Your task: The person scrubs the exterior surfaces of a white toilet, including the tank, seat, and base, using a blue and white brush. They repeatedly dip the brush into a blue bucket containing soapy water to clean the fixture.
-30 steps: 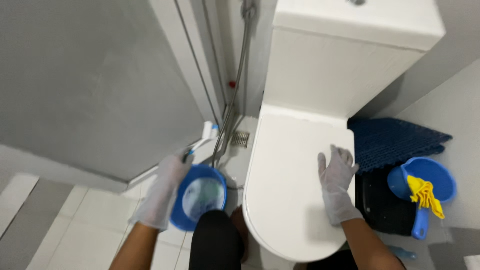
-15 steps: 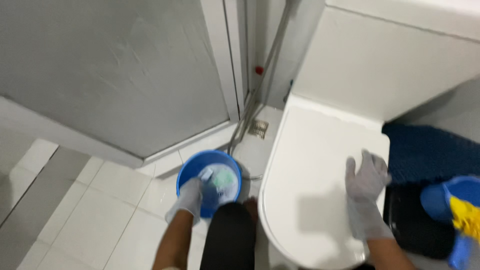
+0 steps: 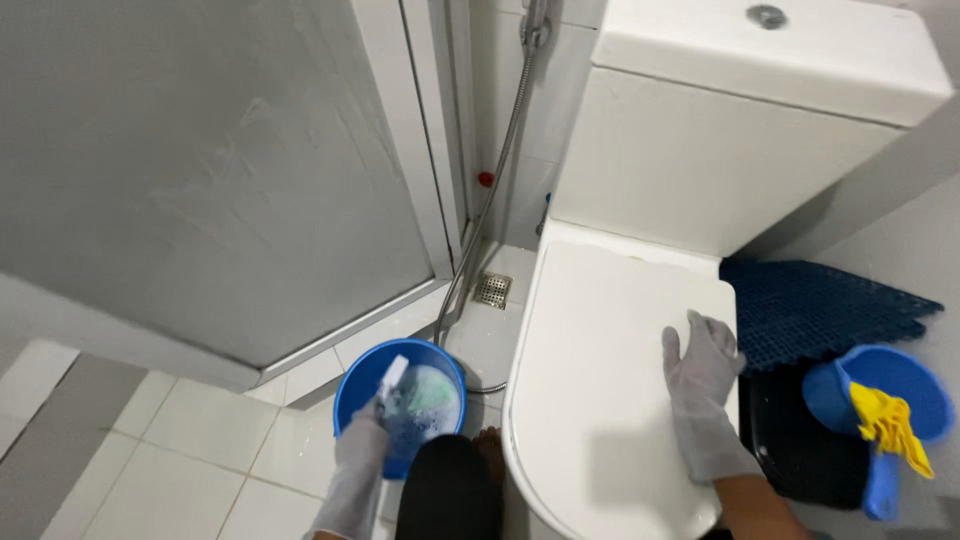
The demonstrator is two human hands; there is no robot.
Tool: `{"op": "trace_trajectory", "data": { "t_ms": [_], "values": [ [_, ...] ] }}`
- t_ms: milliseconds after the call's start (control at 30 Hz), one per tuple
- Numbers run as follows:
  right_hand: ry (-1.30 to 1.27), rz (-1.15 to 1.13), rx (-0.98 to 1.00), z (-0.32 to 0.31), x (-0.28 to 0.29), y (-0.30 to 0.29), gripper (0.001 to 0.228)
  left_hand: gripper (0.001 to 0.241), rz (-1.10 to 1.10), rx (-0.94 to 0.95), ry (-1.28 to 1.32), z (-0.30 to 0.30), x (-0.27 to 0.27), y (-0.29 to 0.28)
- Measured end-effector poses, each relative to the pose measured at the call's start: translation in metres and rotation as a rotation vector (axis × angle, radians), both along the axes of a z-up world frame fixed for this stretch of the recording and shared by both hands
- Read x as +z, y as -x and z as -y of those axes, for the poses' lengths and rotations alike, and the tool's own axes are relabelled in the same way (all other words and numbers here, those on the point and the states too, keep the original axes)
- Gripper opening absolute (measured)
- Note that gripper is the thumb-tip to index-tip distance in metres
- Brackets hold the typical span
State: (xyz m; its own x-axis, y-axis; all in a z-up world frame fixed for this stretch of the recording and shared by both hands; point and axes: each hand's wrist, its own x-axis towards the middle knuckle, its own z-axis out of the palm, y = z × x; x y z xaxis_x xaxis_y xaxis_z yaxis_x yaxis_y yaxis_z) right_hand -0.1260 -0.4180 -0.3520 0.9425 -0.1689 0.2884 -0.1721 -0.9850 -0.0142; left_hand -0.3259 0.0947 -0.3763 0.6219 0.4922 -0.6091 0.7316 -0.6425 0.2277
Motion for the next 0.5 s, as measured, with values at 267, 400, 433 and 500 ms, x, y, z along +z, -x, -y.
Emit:
{"op": "trace_trajectory", "data": {
  "t_ms": [267,400,433,500],
  "values": [
    [-0.264,-0.185,0.264,0.048,-0.001,0.011,0.072,0.052,0.385,-0.005,0.066,0.019,0.144,0.033],
    [-0.394,-0.115,0.299,0.028,0.015,0.067,0.056,0.053,0.519,0.023,0.181,0.073,0.234,0.023],
    [-0.454,-0.075,0.339,0.019,0.017,0.084,0.051,0.052,0.566,0.047,0.257,0.094,0.259,0.025],
    [-0.664,-0.133,0.333,-0.033,0.069,0.120,0.050,0.053,0.694,0.039,0.379,0.126,0.227,-0.003]
  ]
}}
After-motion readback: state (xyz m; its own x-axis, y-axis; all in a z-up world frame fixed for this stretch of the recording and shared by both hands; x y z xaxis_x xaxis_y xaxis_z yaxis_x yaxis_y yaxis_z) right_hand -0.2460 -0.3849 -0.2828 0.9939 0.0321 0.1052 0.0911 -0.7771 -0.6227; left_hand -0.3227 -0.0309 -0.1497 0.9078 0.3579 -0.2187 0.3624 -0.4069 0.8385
